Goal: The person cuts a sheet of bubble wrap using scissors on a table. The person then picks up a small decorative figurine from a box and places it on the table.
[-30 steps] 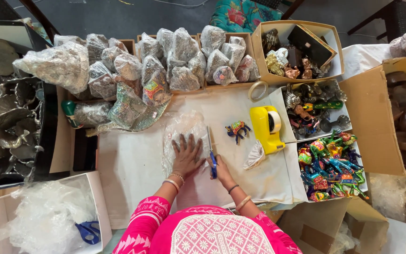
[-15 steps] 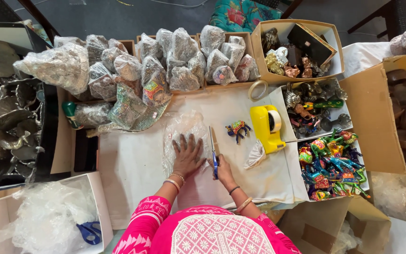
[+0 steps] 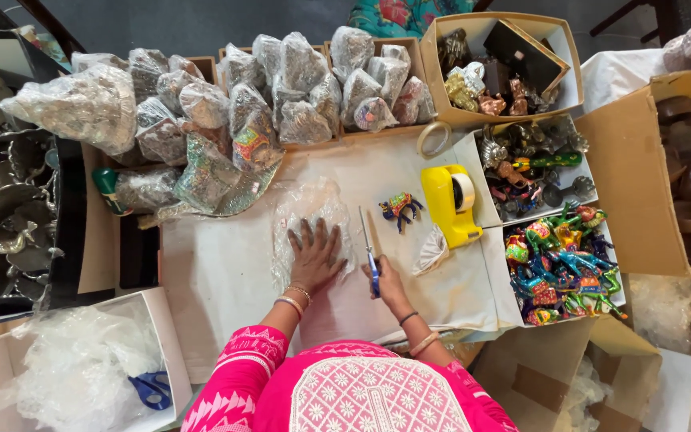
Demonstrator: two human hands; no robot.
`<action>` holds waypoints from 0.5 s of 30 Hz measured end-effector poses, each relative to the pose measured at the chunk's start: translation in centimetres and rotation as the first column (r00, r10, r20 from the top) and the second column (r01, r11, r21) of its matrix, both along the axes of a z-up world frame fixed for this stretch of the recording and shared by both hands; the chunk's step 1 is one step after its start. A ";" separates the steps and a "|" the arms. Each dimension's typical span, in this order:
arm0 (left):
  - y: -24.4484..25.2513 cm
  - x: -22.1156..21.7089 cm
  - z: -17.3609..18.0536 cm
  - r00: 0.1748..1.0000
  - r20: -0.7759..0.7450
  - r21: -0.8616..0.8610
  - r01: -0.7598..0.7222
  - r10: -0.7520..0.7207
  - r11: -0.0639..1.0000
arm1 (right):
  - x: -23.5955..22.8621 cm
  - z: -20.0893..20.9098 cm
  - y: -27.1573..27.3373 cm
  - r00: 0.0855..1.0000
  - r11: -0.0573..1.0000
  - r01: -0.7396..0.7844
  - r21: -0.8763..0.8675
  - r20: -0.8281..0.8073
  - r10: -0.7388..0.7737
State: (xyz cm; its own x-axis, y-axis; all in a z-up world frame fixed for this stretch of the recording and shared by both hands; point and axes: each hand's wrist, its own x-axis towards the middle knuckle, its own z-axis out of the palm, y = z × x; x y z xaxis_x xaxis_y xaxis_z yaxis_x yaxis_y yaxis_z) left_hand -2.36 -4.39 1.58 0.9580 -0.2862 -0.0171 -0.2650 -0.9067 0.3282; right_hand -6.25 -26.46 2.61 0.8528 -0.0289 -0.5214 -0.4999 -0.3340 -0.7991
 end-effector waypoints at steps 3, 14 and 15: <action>0.0 0.0 0.1 1.000 0.027 0.001 0.003 -0.003 1.000 | -2.0 1.1 -1.8 0.996 0.977 0.054 0.208 -0.078 -0.039; -0.5 -0.3 0.1 0.998 0.056 -0.036 -0.032 0.034 0.999 | -11.8 1.5 -4.2 0.949 0.983 0.010 0.182 -0.312 0.048; -0.6 -0.5 0.0 0.994 0.094 -0.083 -0.045 0.053 0.996 | -12.0 1.9 -4.1 0.945 0.981 0.019 0.194 -0.325 0.046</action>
